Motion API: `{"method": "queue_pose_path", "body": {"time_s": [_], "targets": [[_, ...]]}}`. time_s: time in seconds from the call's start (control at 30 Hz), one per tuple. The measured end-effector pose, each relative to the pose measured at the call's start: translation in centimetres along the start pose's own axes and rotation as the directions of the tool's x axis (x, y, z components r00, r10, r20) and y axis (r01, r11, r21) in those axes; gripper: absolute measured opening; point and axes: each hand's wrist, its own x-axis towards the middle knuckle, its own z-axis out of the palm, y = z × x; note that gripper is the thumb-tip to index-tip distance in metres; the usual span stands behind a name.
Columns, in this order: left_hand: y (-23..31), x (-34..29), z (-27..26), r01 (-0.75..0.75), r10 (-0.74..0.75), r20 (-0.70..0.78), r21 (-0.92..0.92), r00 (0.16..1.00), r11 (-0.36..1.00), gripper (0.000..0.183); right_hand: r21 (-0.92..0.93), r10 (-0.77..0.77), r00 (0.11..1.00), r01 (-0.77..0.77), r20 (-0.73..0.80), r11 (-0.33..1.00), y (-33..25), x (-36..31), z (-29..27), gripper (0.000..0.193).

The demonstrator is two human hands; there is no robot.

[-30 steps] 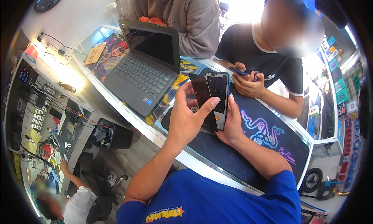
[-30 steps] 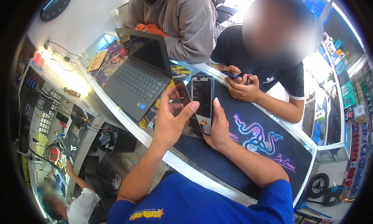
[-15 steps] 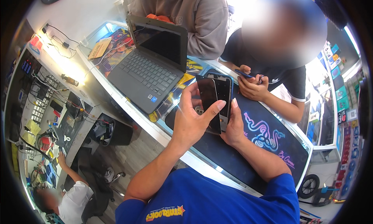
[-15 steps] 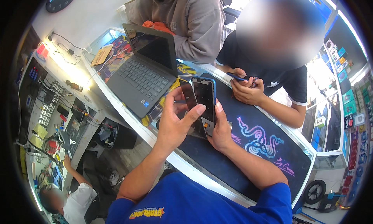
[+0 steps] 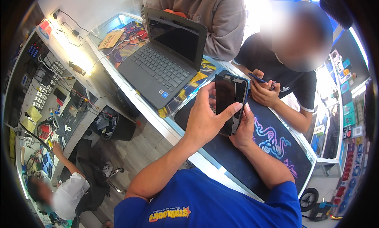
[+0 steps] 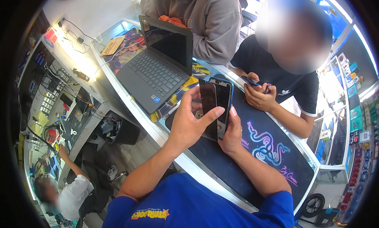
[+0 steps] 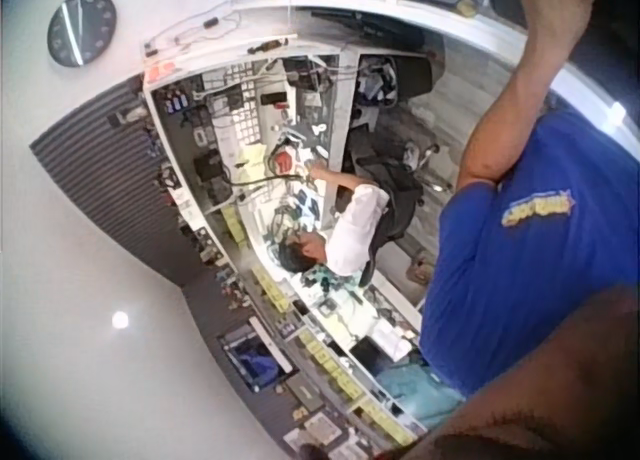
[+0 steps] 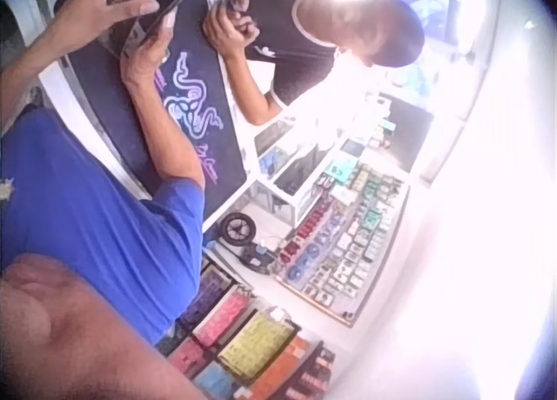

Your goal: The person picks up a black power bank, places it on the counter, and then picks up a smartphone. They rotate and examine the phone while interacting with two people at the counter. The person then places the phone back on the counter and walks toward a workbench where another person is seated.

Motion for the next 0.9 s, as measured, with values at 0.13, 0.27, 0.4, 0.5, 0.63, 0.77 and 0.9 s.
{"method": "queue_pose_path", "body": {"time_s": [0.13,0.27,0.4,0.5,0.63,0.77,0.9], "targets": [[-0.1,0.0,-0.1,0.016,-0.015,0.032,-0.017,0.999,1.000,0.095,-0.084,-0.047,0.999,0.049,0.019,0.995,-0.9,0.0,2.3,0.058],[-0.2,-0.1,0.0,0.009,-0.008,0.014,-0.035,1.000,0.999,0.094,-0.159,-0.074,0.993,0.088,0.092,0.983,-1.3,0.1,2.5,0.065],[-0.2,-0.2,-0.1,0.015,-0.014,0.001,-0.037,1.000,0.999,0.092,-0.141,0.060,0.985,-0.038,0.160,0.989,-1.3,0.1,1.0,0.074],[-0.7,-0.2,0.1,0.007,-0.007,-0.009,-0.009,1.000,1.000,0.088,-0.270,-0.018,0.995,0.045,0.102,0.962,0.5,-0.1,-0.3,0.068],[-1.9,-0.2,0.3,0.011,-0.006,-0.045,0.118,0.999,0.993,0.088,-0.256,0.033,0.997,-0.013,0.072,0.967,1.3,-0.3,-0.2,0.069],[-2.7,-0.1,0.8,-0.084,0.124,-0.076,0.396,0.989,0.914,0.084,-0.151,0.150,0.988,-0.142,0.042,0.978,0.5,-0.7,0.6,0.067],[-4.4,-0.1,1.2,-0.141,0.184,-0.072,0.400,0.980,0.906,0.077,-0.034,0.230,0.973,-0.230,0.015,0.973,-0.9,-0.9,2.5,0.065]]}}
